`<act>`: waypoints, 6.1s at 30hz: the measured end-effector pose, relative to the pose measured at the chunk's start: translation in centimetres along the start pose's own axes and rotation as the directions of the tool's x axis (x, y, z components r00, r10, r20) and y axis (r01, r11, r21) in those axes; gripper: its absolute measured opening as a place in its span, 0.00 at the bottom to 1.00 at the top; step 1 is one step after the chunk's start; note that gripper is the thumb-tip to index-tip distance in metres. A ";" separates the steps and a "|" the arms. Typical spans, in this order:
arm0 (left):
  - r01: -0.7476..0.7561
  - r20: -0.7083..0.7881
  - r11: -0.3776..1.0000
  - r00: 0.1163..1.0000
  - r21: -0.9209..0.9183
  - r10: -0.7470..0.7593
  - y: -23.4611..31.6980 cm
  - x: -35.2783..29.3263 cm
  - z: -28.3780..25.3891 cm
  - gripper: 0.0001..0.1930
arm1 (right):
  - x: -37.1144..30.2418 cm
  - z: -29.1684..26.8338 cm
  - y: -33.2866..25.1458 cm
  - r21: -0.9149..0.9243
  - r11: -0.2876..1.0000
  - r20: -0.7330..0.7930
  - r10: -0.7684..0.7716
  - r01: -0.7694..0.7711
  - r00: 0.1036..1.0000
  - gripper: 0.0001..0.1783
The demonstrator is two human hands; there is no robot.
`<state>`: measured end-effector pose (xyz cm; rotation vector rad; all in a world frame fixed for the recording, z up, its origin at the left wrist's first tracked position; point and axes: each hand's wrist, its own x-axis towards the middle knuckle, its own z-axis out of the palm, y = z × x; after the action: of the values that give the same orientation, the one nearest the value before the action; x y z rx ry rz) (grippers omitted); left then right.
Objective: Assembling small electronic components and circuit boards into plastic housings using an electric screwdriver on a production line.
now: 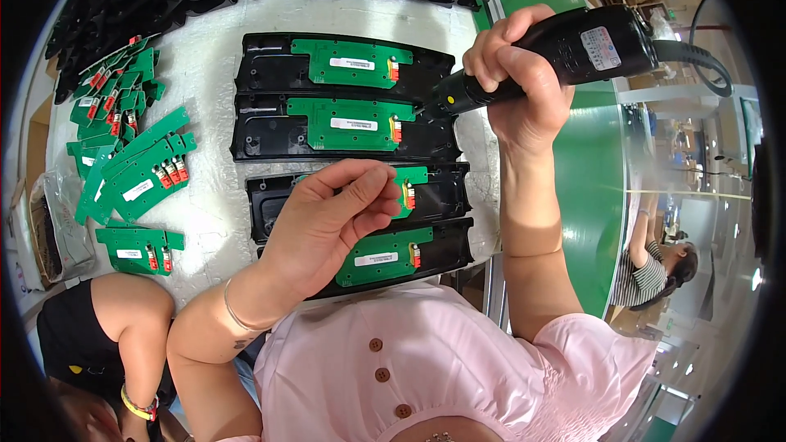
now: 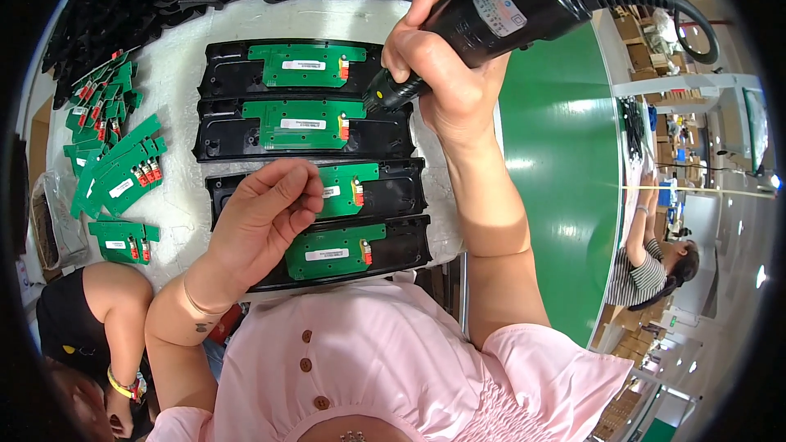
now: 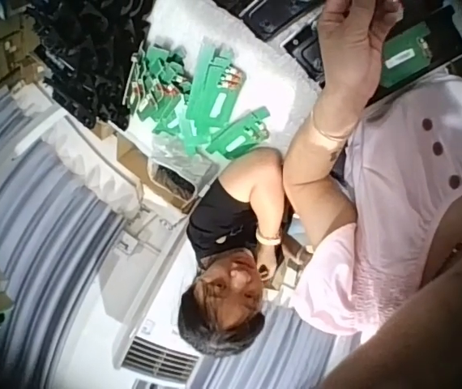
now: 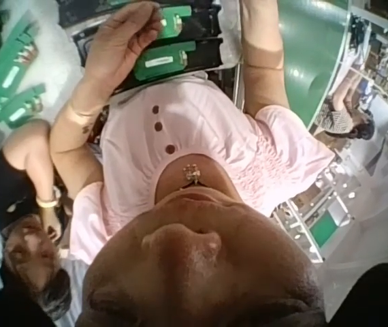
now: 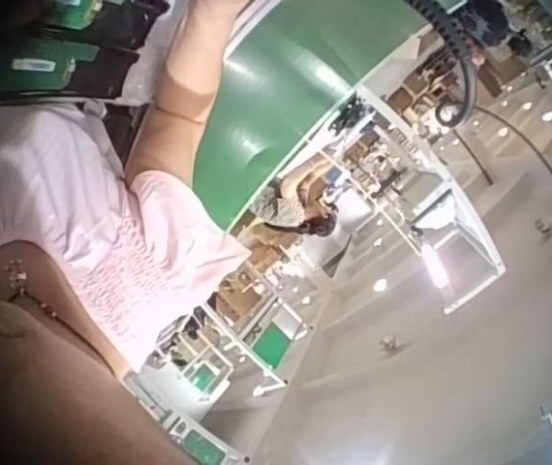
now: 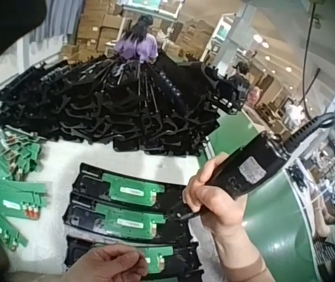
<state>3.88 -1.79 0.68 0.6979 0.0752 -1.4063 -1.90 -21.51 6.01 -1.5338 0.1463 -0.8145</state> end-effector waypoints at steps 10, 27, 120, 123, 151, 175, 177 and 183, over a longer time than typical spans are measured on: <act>-0.065 0.022 0.996 0.998 -0.066 0.067 0.8 -0.3 -0.3 0.09 | -1.2 1.9 -3.3 0.222 0.967 0.089 -0.152 0.129 0.984 0.13; 0.054 0.219 0.942 0.976 -0.333 0.022 -0.5 -3.1 0.8 0.24 | -2.1 5.1 -4.5 0.368 0.896 0.326 -0.376 0.249 0.868 0.16; -0.193 0.003 0.958 0.980 -0.213 0.199 -0.4 -4.5 -3.5 0.08 | 2.8 10.8 1.4 0.239 0.969 0.293 -0.017 -0.057 0.956 0.11; -0.208 0.000 0.936 0.976 -0.285 0.217 -0.7 -4.4 -3.6 0.08 | 0.8 9.4 -3.5 0.361 0.932 0.368 -0.180 0.038 0.912 0.20; -0.043 0.114 0.951 0.990 -0.305 0.082 -3.4 -4.3 -1.3 0.11 | -6.5 5.1 -9.0 0.409 0.905 0.315 -0.259 0.115 0.913 0.18; 0.202 0.157 0.938 0.974 -0.281 -0.163 -5.2 -5.3 -0.2 0.20 | -5.8 6.7 -3.2 0.182 0.983 0.155 -0.057 0.028 0.986 0.18; 0.193 0.165 0.959 0.973 -0.206 -0.160 -4.8 -5.4 -0.6 0.19 | -5.5 6.4 -2.4 0.171 0.985 0.160 -0.008 -0.020 0.987 0.17; 0.158 0.170 0.979 0.976 -0.127 -0.136 -4.7 -5.8 -0.8 0.12 | -5.4 6.7 -2.5 0.104 0.992 0.169 0.049 -0.068 0.984 0.15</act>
<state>-1.33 3.66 0.72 0.4684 0.0995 -1.5790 -3.05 -12.64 6.74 -1.4800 0.0237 -0.6349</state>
